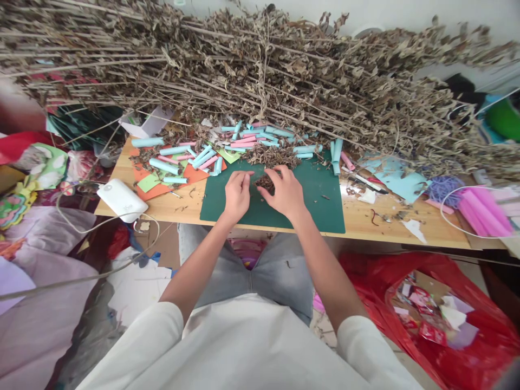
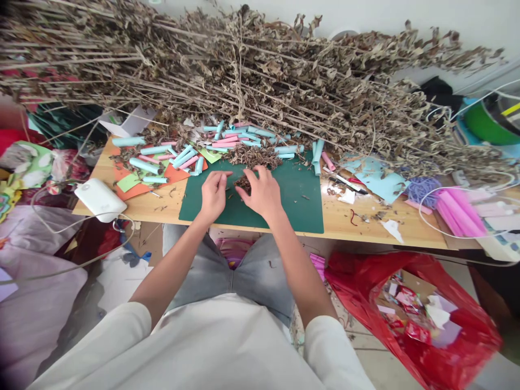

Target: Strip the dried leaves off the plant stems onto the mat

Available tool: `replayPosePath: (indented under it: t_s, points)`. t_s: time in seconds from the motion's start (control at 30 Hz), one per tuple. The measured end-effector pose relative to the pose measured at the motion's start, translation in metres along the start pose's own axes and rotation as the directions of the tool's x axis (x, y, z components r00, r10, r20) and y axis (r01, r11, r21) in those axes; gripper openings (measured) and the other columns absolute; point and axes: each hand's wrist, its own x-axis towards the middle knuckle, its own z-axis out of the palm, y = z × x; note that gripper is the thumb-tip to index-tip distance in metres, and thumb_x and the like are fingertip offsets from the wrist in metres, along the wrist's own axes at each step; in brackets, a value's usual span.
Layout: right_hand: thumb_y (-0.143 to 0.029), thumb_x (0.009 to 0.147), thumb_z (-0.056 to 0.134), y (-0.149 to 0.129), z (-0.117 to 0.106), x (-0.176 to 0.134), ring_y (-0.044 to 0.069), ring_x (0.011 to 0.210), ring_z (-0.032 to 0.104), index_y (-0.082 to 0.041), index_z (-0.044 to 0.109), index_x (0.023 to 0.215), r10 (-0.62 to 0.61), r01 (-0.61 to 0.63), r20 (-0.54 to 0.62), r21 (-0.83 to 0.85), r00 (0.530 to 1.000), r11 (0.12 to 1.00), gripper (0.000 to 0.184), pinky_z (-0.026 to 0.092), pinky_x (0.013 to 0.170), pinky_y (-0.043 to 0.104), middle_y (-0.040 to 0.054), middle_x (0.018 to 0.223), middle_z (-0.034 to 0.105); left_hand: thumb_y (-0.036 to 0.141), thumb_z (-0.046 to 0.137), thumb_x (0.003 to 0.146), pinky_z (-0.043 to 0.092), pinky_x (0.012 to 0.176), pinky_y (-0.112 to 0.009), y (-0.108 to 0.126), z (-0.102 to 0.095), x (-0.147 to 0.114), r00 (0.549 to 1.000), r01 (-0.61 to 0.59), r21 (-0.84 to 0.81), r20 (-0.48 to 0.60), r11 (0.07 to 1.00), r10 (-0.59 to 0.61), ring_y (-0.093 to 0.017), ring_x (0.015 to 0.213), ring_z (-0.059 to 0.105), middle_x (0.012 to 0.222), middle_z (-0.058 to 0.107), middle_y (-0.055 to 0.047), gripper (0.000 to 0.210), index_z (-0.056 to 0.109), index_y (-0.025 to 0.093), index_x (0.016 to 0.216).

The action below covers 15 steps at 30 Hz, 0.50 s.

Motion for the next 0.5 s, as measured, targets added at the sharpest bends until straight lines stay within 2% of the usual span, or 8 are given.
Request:
replayPosePath:
  t_s: [0.1,0.27,0.4,0.5]
  points:
    - [-0.065,0.089,0.049,-0.007,0.004,0.012,0.032,0.106,0.053,-0.019,0.051,0.131,-0.047,0.07,0.145,-0.158,0.988,0.985,0.063,0.045,0.079,0.038,0.0181,0.124,0.052,0.045,0.04,0.1,0.047,0.09,-0.031,0.0,-0.011,-0.005,0.997,0.056,-0.039,-0.043,0.998,-0.058,-0.021,0.097,0.063,0.104,0.069,-0.01,0.04,0.071,0.019,0.105]
    - [-0.068,0.093,0.037,-0.01,0.013,0.023,0.029,0.1,0.055,-0.022,0.054,0.12,-0.088,0.16,0.278,-0.248,0.956,0.955,0.056,0.04,0.068,0.032,0.015,0.119,0.053,0.045,0.039,0.101,0.049,0.087,-0.03,-0.002,-0.019,-0.016,0.991,0.121,-0.071,-0.04,0.99,-0.124,-0.019,0.09,0.065,0.099,0.07,-0.009,0.041,0.07,0.019,0.108]
    - [-0.056,0.1,0.026,-0.007,0.011,0.022,0.026,0.099,0.056,-0.021,0.056,0.113,-0.117,0.185,0.301,-0.21,0.946,0.96,0.047,0.037,0.065,0.03,0.0129,0.114,0.055,0.032,0.046,0.098,0.049,0.086,-0.032,-0.002,-0.027,-0.019,0.997,0.075,0.106,-0.033,0.992,-0.072,-0.02,0.086,0.064,0.097,0.07,-0.01,0.029,0.07,0.018,0.105]
    - [-0.058,0.098,0.034,-0.006,0.008,0.019,0.026,0.1,0.057,-0.02,0.055,0.114,-0.155,0.215,0.305,-0.176,0.94,0.96,0.046,0.037,0.066,0.03,0.013,0.115,0.055,0.02,0.051,0.091,0.05,0.088,-0.035,-0.004,-0.03,-0.02,0.998,0.045,0.207,0.031,0.977,-0.053,-0.023,0.089,0.065,0.098,0.07,-0.011,0.023,0.071,0.018,0.101]
